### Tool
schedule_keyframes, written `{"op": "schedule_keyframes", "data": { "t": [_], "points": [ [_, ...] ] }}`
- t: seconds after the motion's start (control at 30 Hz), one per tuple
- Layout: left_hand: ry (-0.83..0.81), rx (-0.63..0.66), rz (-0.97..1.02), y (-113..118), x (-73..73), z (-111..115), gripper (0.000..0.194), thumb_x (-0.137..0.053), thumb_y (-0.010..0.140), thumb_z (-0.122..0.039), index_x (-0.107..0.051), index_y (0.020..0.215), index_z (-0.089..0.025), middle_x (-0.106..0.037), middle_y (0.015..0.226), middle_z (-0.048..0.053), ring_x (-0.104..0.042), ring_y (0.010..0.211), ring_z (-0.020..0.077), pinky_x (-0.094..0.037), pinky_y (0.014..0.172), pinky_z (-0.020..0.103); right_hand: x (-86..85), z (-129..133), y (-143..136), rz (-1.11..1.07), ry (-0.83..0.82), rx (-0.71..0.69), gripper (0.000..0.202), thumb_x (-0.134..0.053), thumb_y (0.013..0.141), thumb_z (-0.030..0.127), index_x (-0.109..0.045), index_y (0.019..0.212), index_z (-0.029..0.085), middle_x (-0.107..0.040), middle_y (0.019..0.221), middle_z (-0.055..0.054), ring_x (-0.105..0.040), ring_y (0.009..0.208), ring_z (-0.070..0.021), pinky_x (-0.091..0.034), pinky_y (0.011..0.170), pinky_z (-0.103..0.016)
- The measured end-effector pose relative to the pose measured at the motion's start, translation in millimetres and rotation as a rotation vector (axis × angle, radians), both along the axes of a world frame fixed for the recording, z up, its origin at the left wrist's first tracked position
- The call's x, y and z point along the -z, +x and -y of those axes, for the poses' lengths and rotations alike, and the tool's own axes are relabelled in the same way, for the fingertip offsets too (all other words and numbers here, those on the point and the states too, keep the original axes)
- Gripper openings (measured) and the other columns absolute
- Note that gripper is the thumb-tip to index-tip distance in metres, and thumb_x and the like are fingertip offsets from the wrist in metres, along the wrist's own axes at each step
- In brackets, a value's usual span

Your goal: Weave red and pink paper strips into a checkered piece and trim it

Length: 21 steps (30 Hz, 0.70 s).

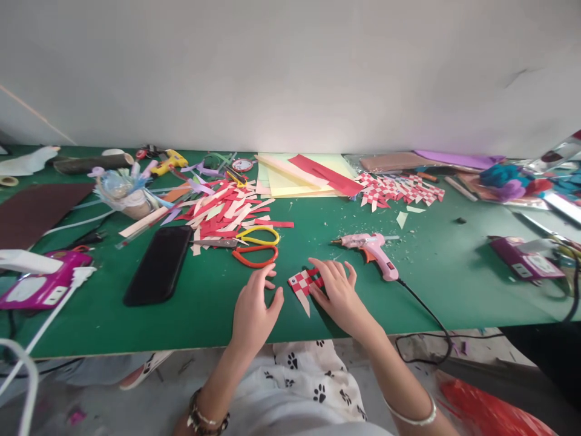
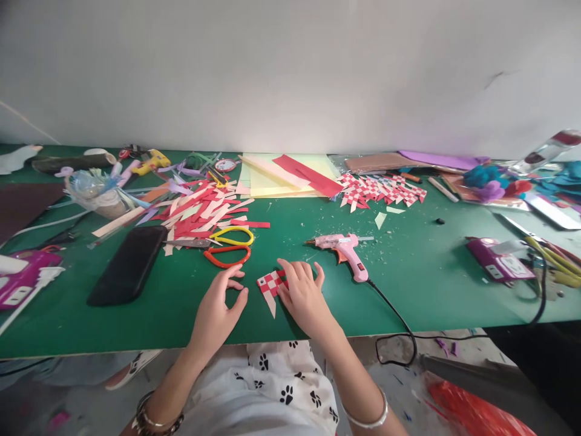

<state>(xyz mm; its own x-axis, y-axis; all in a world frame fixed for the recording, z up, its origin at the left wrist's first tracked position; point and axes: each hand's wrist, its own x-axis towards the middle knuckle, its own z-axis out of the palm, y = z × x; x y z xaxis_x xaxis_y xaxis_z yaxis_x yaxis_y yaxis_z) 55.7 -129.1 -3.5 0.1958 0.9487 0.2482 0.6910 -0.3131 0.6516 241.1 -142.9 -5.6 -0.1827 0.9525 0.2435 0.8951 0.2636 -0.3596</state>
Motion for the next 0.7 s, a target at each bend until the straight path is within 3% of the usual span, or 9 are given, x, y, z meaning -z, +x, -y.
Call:
{"op": "schedule_keyframes", "data": {
  "t": [0.17, 0.27, 0.37, 0.5, 0.7],
  "points": [
    [-0.06, -0.019, 0.07, -1.8, 1.0, 0.4, 0.036, -0.047, 0.083, -0.02, -0.042, 0.119, -0.022, -0.058, 0.102, 0.005, -0.062, 0.076, 0.0148, -0.05, 0.067, 0.03, -8.4, -6.9, -0.9, -0.268, -0.126, 0.041, 0.028, -0.04, 0.083, 0.012, -0.053, 0.104, 0.024, -0.063, 0.095, -0.001, -0.057, 0.093, -0.0184, -0.014, 0.1, -0.056],
    [-0.104, -0.025, 0.125, -2.0, -1.8, 0.3, 0.037, -0.049, 0.083, -0.026, -0.044, 0.119, -0.022, -0.059, 0.103, 0.006, -0.062, 0.077, 0.0156, -0.05, 0.07, 0.031, -13.3, -10.4, -0.1, -0.527, -0.184, 0.115, 0.017, -0.044, 0.082, 0.018, -0.057, 0.09, 0.023, -0.064, 0.088, -0.001, -0.059, 0.086, -0.018, -0.03, 0.094, -0.051],
    [-0.184, 0.022, 0.188, 0.5, -9.2, -0.2, 0.036, -0.053, 0.081, -0.032, -0.05, 0.116, -0.021, -0.062, 0.102, 0.007, -0.062, 0.084, 0.0185, -0.05, 0.074, 0.033, -16.2, -11.9, -2.6, -0.855, -0.231, 0.144, 0.012, -0.049, 0.08, 0.027, -0.058, 0.086, 0.021, -0.063, 0.084, -0.003, -0.06, 0.08, -0.0176, -0.048, 0.072, -0.034],
    [-0.37, 0.158, 0.355, 7.9, -20.0, -2.3, 0.025, -0.052, 0.082, -0.033, -0.063, 0.099, -0.02, -0.067, 0.096, 0.005, -0.061, 0.088, 0.0212, -0.048, 0.076, 0.031, -18.7, -10.5, -13.2, -1.123, -0.195, 0.158, 0.012, -0.053, 0.079, 0.031, -0.056, 0.083, 0.021, -0.061, 0.082, -0.003, -0.059, 0.077, -0.0152, -0.051, 0.064, -0.027],
    [-0.522, 0.123, 0.532, 12.1, -26.6, -5.3, 0.035, -0.049, 0.082, -0.042, -0.065, 0.069, -0.014, -0.067, 0.068, 0.003, -0.06, 0.067, 0.0192, -0.044, 0.06, 0.025, -23.0, -10.1, -20.3, -1.284, -0.256, 0.138, 0.018, -0.058, 0.076, 0.036, -0.055, 0.086, 0.022, -0.059, 0.081, -0.002, -0.059, 0.075, -0.0148, -0.049, 0.061, -0.025]
  ]
}}
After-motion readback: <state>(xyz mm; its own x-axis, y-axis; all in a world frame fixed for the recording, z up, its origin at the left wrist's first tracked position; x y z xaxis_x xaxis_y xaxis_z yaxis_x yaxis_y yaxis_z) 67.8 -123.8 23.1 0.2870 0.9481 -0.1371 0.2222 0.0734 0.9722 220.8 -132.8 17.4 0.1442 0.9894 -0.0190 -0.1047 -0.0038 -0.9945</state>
